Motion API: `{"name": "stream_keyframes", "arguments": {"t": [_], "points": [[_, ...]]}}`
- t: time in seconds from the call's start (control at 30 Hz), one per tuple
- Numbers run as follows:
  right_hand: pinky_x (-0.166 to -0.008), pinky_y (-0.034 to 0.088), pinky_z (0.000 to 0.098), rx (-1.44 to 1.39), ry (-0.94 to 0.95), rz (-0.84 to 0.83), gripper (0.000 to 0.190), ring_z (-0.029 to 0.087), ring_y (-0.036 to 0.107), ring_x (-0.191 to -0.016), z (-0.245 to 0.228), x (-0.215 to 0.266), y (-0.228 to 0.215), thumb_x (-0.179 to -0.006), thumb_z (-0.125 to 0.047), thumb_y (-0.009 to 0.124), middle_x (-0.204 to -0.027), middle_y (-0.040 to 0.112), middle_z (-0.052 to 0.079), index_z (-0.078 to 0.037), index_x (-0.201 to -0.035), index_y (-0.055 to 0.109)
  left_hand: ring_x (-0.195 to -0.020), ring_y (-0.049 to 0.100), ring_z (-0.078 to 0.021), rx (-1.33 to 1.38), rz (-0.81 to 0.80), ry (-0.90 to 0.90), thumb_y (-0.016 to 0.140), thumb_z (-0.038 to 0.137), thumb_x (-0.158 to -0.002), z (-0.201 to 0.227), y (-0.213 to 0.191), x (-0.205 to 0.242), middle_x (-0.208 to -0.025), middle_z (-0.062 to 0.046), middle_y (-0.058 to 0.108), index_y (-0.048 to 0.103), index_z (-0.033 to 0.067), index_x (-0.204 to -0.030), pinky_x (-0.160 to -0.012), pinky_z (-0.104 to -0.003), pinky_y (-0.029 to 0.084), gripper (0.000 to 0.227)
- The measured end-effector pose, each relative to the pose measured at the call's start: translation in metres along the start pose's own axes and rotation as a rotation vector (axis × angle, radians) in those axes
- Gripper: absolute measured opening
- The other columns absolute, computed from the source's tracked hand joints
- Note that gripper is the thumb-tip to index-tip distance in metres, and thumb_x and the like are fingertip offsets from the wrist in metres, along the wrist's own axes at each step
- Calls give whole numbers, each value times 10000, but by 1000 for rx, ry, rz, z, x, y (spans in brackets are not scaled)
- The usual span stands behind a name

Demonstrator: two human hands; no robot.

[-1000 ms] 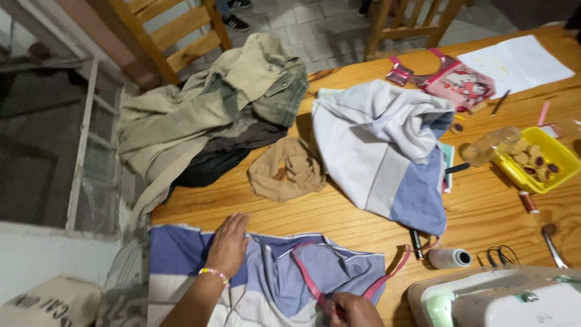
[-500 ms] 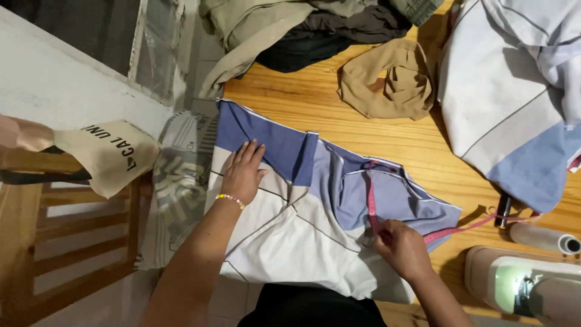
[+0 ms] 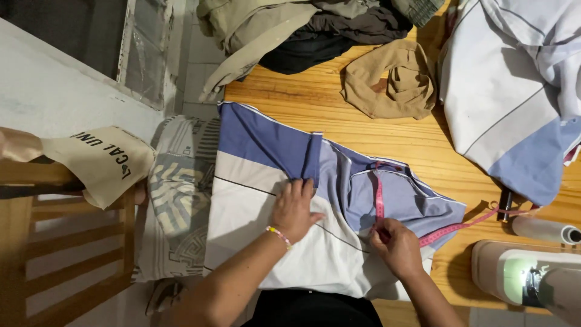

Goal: Measuring and marking fabric on a wooden table using a measuring tape and a marker

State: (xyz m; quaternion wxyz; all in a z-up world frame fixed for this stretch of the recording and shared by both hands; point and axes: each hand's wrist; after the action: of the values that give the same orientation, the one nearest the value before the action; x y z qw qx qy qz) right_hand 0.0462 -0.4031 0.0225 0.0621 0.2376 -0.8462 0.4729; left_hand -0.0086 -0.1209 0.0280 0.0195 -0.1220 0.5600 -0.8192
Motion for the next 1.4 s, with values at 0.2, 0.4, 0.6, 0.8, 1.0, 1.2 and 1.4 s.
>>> {"name": "stream_keyframes", "arguments": {"t": [0.2,0.4,0.6,0.8,1.0,1.2,1.4], "points": [[-651,514,363,-55,-83,-6,106,220,684,-679,2,1,23,-809,-259,728,-824,717,19,-197,-889,697,-948,662,-463,458,105,-184,444,-96,-767,-13,17,-6,-1310,-195,550,522,101,-1378,-752,-583,537,646],[-694,544,374,-8,-45,58,127,211,720,-731,12,-3,38,-776,-291,695,-860,758,-27,-220,-878,723,-807,711,-142,915,409,-559,744,80,-837,-99,60,-5,-881,-36,770,731,99,-977,-810,-264,553,141],[-687,536,385,1,-68,44,113,228,725,-750,19,-5,42,-772,-289,679,-887,769,-35,-228,-862,706,-892,675,-142,915,159,-663,782,216,-814,-92,34,0,-971,-12,733,715,126,-1107,-866,-284,524,314],[-678,543,376,-61,-112,137,102,222,731,-744,22,-4,46,-795,-270,688,-888,774,-18,-210,-876,706,-697,598,-138,805,167,-605,760,242,-858,-91,48,6,-765,5,671,664,119,-917,-713,-310,493,167],[-637,526,449,0,-155,230,114,292,717,-724,30,-5,56,-808,-284,665,-841,729,36,-206,-891,668,-745,693,-204,703,161,-491,702,350,-885,-84,35,9,-812,-33,755,684,150,-993,-738,-362,512,228],[-665,523,396,-36,-234,284,93,259,695,-719,16,-3,47,-814,-264,666,-807,715,22,-189,-866,652,-1464,377,-371,245,214,-23,776,236,-827,-61,-1,30,-1593,-150,414,376,121,-1566,-1152,-524,312,848],[-695,546,378,-16,-232,283,106,231,723,-784,33,-15,45,-804,-269,676,-879,741,-17,-213,-894,665,-1533,240,-292,-258,191,543,828,712,-677,-47,26,37,-1677,-54,295,366,226,-1588,-1219,-547,143,1131]]}}
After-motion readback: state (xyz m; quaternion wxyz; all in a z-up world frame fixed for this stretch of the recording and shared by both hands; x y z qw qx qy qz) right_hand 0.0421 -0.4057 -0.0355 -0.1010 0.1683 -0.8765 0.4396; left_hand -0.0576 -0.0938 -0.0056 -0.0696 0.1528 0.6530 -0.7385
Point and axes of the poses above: each hand's wrist, its own x-axis away from the middle knuckle, its own y-axis out of the palm, z = x × y
